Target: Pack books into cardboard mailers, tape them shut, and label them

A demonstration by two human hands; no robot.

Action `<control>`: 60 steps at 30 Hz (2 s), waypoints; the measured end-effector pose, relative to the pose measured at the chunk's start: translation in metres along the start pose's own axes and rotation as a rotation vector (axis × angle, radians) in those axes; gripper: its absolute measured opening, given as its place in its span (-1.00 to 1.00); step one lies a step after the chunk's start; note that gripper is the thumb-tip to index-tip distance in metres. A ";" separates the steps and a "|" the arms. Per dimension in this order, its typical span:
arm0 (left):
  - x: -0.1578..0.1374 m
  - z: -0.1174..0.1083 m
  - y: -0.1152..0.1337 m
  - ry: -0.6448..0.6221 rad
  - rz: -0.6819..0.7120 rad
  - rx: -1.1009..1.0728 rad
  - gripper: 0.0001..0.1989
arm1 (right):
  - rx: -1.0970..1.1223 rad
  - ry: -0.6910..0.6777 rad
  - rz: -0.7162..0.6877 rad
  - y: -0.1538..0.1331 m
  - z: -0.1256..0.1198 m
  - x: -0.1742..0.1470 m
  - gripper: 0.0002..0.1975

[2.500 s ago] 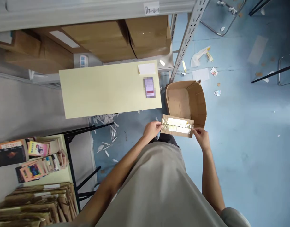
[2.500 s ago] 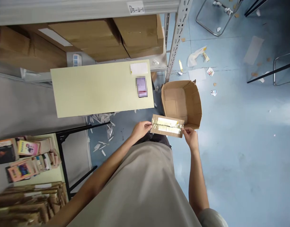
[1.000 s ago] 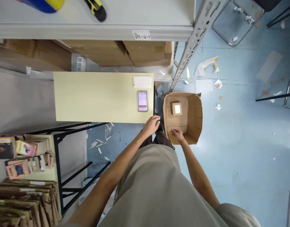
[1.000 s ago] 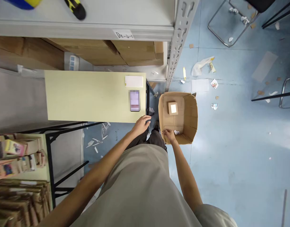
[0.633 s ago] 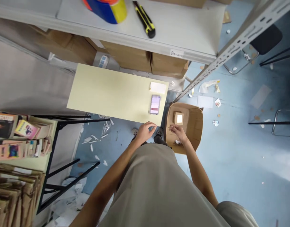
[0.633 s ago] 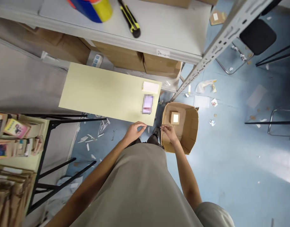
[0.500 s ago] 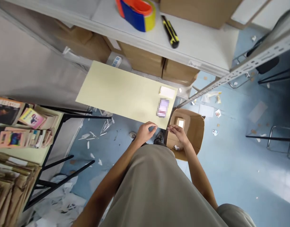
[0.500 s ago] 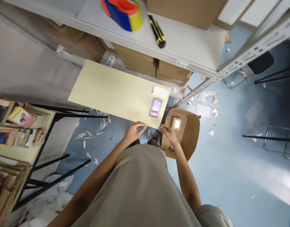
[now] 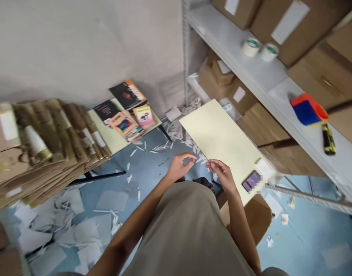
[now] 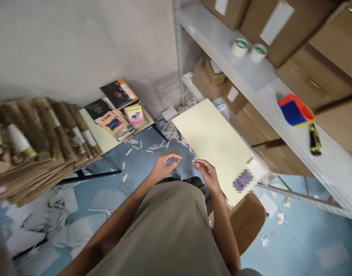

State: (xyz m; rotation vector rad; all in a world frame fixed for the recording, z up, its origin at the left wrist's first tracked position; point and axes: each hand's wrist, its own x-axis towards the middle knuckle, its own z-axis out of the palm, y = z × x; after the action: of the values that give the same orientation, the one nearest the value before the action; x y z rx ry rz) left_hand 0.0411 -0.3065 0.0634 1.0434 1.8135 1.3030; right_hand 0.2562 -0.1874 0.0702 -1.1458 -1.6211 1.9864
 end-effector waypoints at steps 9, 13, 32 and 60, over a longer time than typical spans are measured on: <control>0.008 -0.140 -0.043 0.432 -0.170 -0.075 -0.78 | -0.099 -0.309 0.031 -0.057 0.124 0.128 -0.49; 0.016 -0.180 -0.049 0.593 -0.234 -0.061 -0.76 | -0.167 -0.441 0.041 -0.074 0.171 0.188 -0.46; 0.099 -0.296 -0.101 0.942 -0.570 -0.088 -0.77 | -0.265 -0.849 0.125 -0.095 0.341 0.401 -0.49; 0.049 -0.368 -0.226 0.756 -0.886 -0.140 -0.71 | -0.591 -0.695 0.096 0.003 0.449 0.348 -0.77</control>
State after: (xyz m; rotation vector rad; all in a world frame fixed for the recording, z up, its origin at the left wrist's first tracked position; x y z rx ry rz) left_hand -0.3484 -0.4618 -0.0519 -0.4254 2.2448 1.2565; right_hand -0.2963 -0.2445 -0.0496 -0.7198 -2.6773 2.1730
